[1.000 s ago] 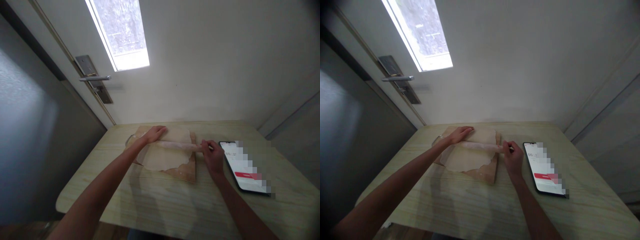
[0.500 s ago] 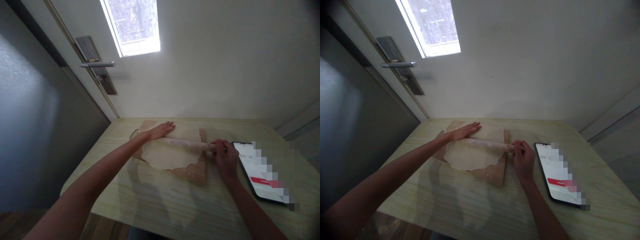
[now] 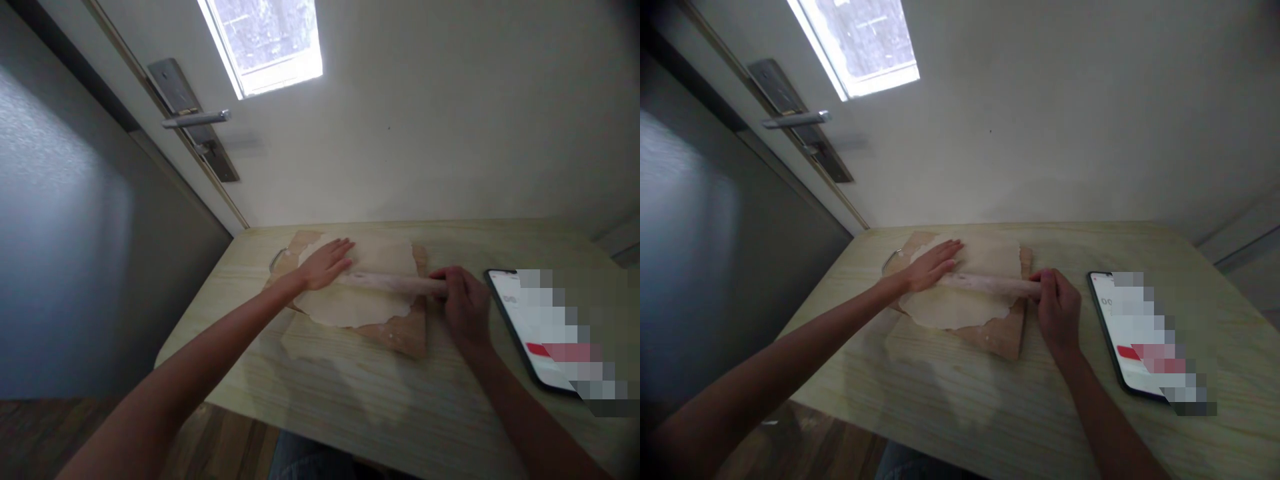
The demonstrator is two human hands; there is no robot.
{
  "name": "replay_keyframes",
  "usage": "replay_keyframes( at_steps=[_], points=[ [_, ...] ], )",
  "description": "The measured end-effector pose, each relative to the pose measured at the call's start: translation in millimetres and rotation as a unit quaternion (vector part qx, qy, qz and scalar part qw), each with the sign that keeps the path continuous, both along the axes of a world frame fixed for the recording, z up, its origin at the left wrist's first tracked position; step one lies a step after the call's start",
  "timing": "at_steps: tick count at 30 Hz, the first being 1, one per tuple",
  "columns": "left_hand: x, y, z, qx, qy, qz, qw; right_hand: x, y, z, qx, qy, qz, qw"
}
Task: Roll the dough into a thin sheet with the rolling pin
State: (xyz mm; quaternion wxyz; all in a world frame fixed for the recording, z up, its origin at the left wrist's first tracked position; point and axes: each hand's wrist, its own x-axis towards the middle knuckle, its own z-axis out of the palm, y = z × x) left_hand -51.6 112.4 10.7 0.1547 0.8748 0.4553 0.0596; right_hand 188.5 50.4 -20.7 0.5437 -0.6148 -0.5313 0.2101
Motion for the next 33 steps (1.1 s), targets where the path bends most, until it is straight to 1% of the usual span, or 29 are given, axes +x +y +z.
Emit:
replay_keyframes(
  at_steps=[6, 13, 19, 22, 24, 26, 28, 31, 33],
  points=[
    [3, -22, 1.6, 0.039, 0.052, 0.01, 0.998, 1, -1, -1.8, 0.003, 0.007, 0.007, 1.0],
    [2, -45, -1.2, 0.086, 0.041, 0.031, 0.995, 1, -1, -2.6, 0.002, 0.027, 0.01, 1.0],
    [4, -75, 0.3, 0.122, 0.043, 0.037, 0.991, 1, 0, -4.0, 0.01, 0.04, 0.01, 0.999],
    [7, -90, -2.6, 0.145, 0.055, 0.042, 0.987, 1, 1, -4.5, 0.014, 0.042, 0.018, 0.999],
    [7, -96, -6.2, 0.164, 0.062, 0.051, 0.983, 2, 1, -4.4, 0.017, 0.032, 0.029, 0.999],
    [6, -93, -8.4, 0.176, 0.064, 0.049, 0.981, 3, 2, -4.3, 0.009, 0.023, 0.04, 0.999],
    [2, -82, -5.9, 0.166, 0.063, 0.024, 0.984, 4, 2, -4.3, -0.013, 0.03, 0.039, 0.999],
    [0, -51, 8.2, 0.108, 0.06, -0.032, 0.992, 6, 4, -3.7, -0.035, 0.076, 0.034, 0.996],
    [3, -27, 20.7, 0.07, 0.06, -0.052, 0.994, 6, 5, -2.4, -0.038, 0.125, 0.02, 0.991]
  ],
)
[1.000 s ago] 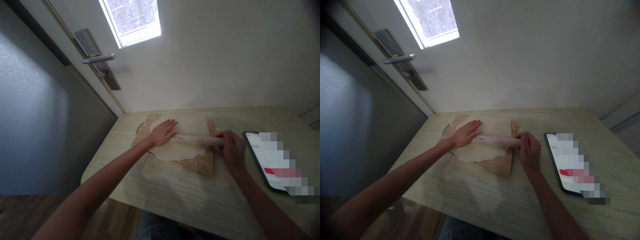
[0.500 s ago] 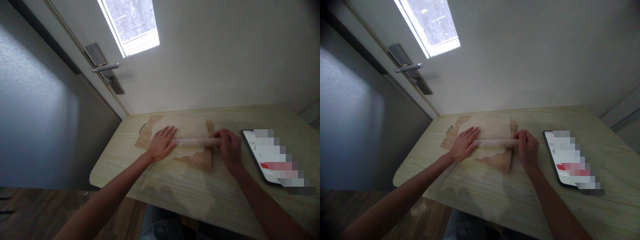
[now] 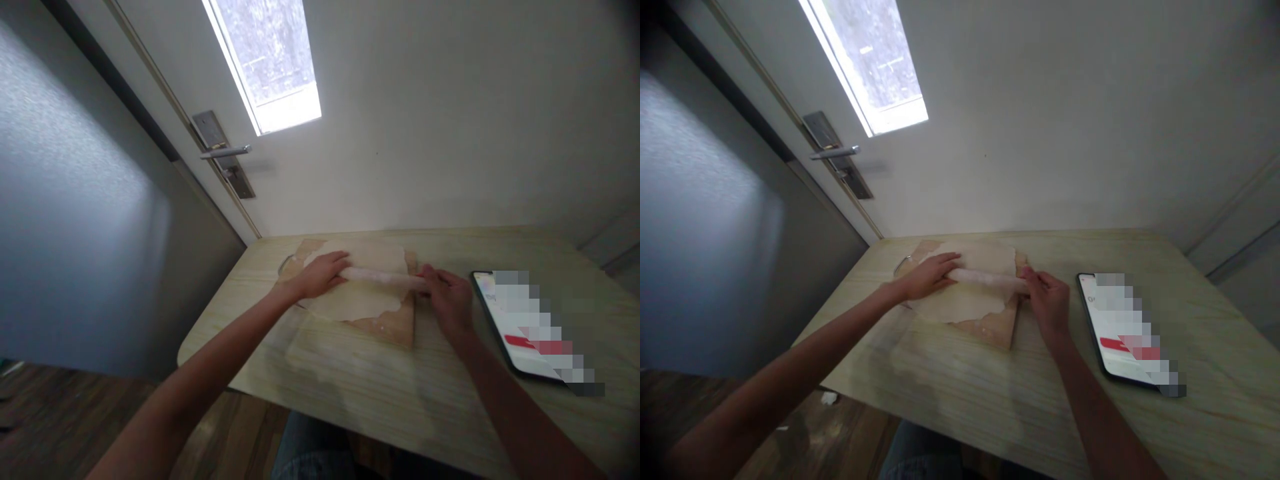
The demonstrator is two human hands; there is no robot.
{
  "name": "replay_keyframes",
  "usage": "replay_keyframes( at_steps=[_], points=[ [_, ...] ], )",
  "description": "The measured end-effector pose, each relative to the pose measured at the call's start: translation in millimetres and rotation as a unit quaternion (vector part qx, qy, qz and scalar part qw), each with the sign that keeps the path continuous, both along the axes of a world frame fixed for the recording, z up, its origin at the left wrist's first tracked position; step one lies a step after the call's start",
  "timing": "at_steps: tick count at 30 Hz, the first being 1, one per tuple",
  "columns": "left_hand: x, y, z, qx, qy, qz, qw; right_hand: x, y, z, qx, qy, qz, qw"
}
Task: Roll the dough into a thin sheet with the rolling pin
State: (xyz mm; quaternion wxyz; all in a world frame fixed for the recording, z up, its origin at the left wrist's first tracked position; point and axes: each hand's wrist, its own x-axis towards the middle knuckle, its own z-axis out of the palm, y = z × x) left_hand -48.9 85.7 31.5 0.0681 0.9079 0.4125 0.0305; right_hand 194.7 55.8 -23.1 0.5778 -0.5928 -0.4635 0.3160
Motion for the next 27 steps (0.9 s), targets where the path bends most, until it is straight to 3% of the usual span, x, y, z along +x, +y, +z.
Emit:
replay_keyframes(
  at_steps=[4, 9, 15, 21, 27],
  points=[
    [17, 40, 11.5, -0.098, -0.004, 0.011, 0.995, 1, 3, 1.7, -0.009, 0.048, -0.056, 0.997],
    [34, 71, -5.4, -0.118, 0.023, 0.073, 0.99, 3, 4, -4.3, -0.006, 0.036, -0.037, 0.999],
    [37, 105, -16.8, -0.162, 0.053, 0.075, 0.982, 3, 3, -1.3, -0.014, 0.0, -0.039, 0.999],
    [26, 123, -24.6, -0.18, 0.031, 0.042, 0.982, -1, 0, 6.8, -0.042, -0.014, -0.049, 0.998],
    [13, 127, -28.3, -0.191, -0.026, 0.024, 0.981, 1, 1, 0.4, -0.051, -0.028, -0.054, 0.997]
  ],
)
